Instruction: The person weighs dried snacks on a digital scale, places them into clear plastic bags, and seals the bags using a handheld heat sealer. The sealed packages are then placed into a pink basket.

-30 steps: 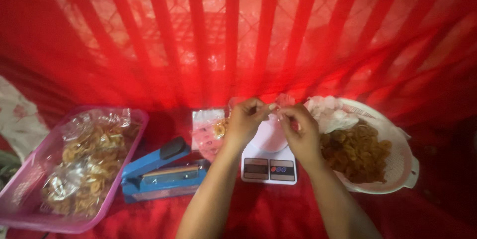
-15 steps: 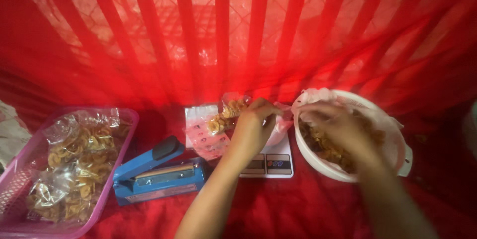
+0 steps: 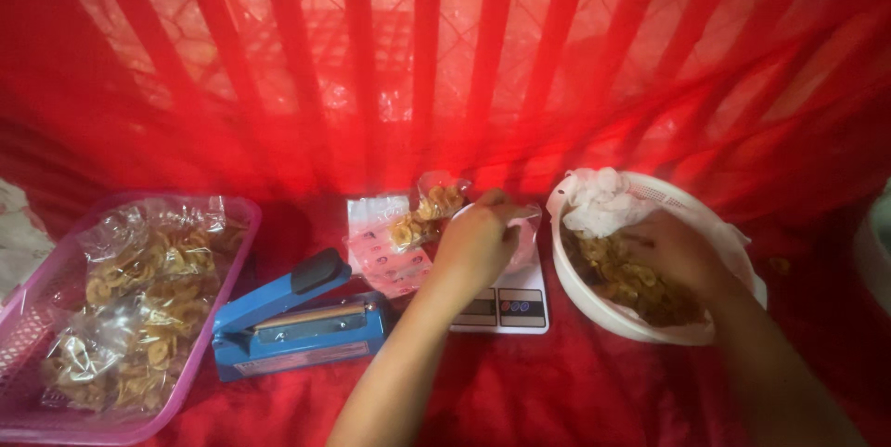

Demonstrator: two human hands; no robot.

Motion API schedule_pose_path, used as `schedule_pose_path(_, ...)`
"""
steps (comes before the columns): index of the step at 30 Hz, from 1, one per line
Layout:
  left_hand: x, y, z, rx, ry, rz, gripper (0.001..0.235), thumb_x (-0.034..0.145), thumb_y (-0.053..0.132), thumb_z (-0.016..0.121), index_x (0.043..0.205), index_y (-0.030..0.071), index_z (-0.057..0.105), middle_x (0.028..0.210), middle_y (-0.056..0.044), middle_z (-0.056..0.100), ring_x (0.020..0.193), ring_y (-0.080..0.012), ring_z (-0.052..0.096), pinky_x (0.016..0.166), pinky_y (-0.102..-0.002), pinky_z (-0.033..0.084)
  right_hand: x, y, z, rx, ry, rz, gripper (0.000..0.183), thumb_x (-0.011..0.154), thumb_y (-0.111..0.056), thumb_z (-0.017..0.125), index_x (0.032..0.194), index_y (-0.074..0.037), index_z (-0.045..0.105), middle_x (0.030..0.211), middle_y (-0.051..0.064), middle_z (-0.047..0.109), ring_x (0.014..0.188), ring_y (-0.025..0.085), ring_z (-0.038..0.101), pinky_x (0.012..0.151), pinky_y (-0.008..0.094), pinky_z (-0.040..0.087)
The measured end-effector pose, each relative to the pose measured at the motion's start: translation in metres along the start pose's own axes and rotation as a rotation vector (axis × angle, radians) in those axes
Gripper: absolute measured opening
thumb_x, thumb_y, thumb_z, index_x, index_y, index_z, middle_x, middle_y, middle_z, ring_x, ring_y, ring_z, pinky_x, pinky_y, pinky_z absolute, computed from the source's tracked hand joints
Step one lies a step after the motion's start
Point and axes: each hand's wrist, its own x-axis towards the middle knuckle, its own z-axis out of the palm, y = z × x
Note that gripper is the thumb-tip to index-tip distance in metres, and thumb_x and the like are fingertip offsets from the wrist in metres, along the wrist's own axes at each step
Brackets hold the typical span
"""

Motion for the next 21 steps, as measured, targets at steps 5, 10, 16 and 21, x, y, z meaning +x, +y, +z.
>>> schedule_pose_path(5,0.002,-0.004,0.007,0.011,-0.022,0.004,0.035,0.080,0.014,0.067,0.113,0.021,0.077,0.107,-0.010,0.068,0.092,-0.0339,0.068,0.077,-0.045,0.053,0.002,-0.025,-0.022,0.269,-0.107,0.426,0.034,0.099,-0.036,0.062,0.121,-0.016,0.078,0.111,0.011,0.081,0.097,0.024,0.077,0.091,0.040,0.057)
schedule_pose_path(10,0.003,-0.005,0.015,-0.057,-0.032,0.017,0.029,0.085,0.016,0.069,0.113,0.021,0.077,0.106,-0.012,0.068,0.094,-0.0342,0.068,0.079,-0.044,0.054,-0.005,-0.078,-0.046,0.502,-0.038,0.338,0.025,0.097,-0.028,0.066,0.114,-0.014,0.078,0.109,0.003,0.078,0.098,0.016,0.071,0.089,0.034,0.054)
schedule_pose_path(16,0.003,-0.018,0.014,-0.276,-0.119,0.131,0.042,0.075,0.009,0.080,0.116,0.011,0.075,0.101,-0.014,0.070,0.093,-0.0290,0.071,0.082,-0.039,0.057,0.004,-0.132,-0.022,0.562,-0.068,-0.325,0.022,0.102,-0.014,0.055,0.117,-0.012,0.072,0.093,0.003,0.077,0.083,0.014,0.071,0.077,0.027,0.058)
schedule_pose_path(21,0.009,-0.032,-0.002,-0.410,-0.205,0.006,0.054,0.074,0.013,0.084,0.126,0.007,0.069,0.114,-0.011,0.071,0.090,-0.0204,0.072,0.078,-0.034,0.058,0.009,-0.158,-0.024,0.478,-0.091,-0.388,0.018,0.102,-0.013,0.055,0.116,-0.008,0.066,0.092,0.004,0.078,0.078,0.012,0.071,0.074,0.028,0.057)
